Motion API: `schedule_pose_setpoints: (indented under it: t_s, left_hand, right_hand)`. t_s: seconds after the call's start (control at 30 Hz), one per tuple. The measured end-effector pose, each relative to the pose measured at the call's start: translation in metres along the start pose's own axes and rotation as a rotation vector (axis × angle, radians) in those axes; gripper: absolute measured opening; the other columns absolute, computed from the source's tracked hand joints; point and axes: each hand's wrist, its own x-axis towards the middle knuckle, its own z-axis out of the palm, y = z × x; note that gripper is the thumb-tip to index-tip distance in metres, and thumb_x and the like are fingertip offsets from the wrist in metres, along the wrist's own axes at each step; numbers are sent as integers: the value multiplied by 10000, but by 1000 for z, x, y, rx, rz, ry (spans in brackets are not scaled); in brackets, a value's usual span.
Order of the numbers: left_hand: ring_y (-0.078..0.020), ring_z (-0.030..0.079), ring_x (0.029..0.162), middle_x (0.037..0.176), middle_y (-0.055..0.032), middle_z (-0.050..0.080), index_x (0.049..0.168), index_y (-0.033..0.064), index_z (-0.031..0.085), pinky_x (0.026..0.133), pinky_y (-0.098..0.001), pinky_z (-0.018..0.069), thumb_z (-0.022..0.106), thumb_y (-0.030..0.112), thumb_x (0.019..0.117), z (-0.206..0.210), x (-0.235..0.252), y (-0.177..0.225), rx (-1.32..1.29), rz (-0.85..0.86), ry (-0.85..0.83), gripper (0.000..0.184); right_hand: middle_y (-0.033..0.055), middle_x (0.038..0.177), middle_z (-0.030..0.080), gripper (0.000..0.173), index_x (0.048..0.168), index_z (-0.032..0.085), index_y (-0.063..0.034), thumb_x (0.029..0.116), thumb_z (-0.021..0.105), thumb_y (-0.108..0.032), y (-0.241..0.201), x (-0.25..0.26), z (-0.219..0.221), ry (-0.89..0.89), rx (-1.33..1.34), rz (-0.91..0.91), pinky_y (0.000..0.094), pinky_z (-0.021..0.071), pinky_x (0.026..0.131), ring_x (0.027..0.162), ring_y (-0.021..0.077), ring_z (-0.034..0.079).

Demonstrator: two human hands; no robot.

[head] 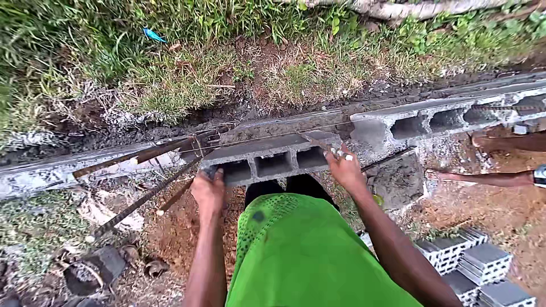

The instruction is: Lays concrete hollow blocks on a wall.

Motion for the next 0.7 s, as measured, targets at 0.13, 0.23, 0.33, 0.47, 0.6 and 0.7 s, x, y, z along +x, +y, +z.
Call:
schedule_pose_setpoints:
  t_s: [0.13, 0.23, 0.33, 0.47, 0.6, 0.7]
  left_hand:
    - [-501, 667, 1015, 1049, -302, 688, 1161, -36, 651, 884, -718, 488, 655, 287, 1007, 3, 1, -11, -23, 17, 11, 358]
    - [-497, 670, 1012, 1045, -299, 688, 1129, -41, 658, 872, -712, 497, 654, 279, 1001, 4, 4, -17, -25, 71, 22, 345]
    - [-491, 663, 1068, 1092, -305, 686, 1152, -53, 655, 922, -697, 490, 647, 287, 1005, 2, 4, -14, -3, 66, -7, 370]
    - [-490, 645, 1121, 1145, -306, 674, 1190, -52, 645, 956, -686, 479, 649, 295, 999, 3, 4, -12, 14, 59, -12, 396]
    - [-478, 650, 1118, 1142, -305, 672, 1165, -54, 649, 944, -673, 493, 664, 291, 982, 3, 0, -10, -15, 24, -2, 391]
    - [-483, 648, 1117, 1132, -305, 675, 1145, -57, 652, 943, -679, 488, 665, 290, 982, 7, 2, -11, -11, 34, 21, 384]
  right_hand:
    - [328, 1068, 671, 521, 1297, 570, 76, 1049, 576, -383, 0, -1, 4, 29, -10, -17, 704, 478, 920, 1058, 516, 651]
    - [337, 1088, 662, 522, 1282, 571, 77, 1047, 580, -389, -2, -1, 8, 71, -3, -25, 714, 478, 907, 1063, 525, 647]
    - [341, 1098, 662, 526, 1255, 594, 69, 1042, 576, -411, 1, -1, 10, 107, -7, -39, 726, 473, 900, 1069, 538, 640]
    - [341, 1131, 658, 510, 1244, 608, 59, 1044, 569, -409, 6, -1, 8, 118, -19, -71, 734, 457, 921, 1100, 541, 627]
    - [346, 1144, 656, 508, 1248, 604, 75, 1046, 572, -390, 6, -3, 7, 119, -23, -77, 721, 465, 938, 1117, 532, 630]
    - [347, 1166, 649, 500, 1292, 580, 69, 1053, 555, -370, 8, -5, 11, 133, 48, -74, 719, 467, 940, 1131, 533, 625]
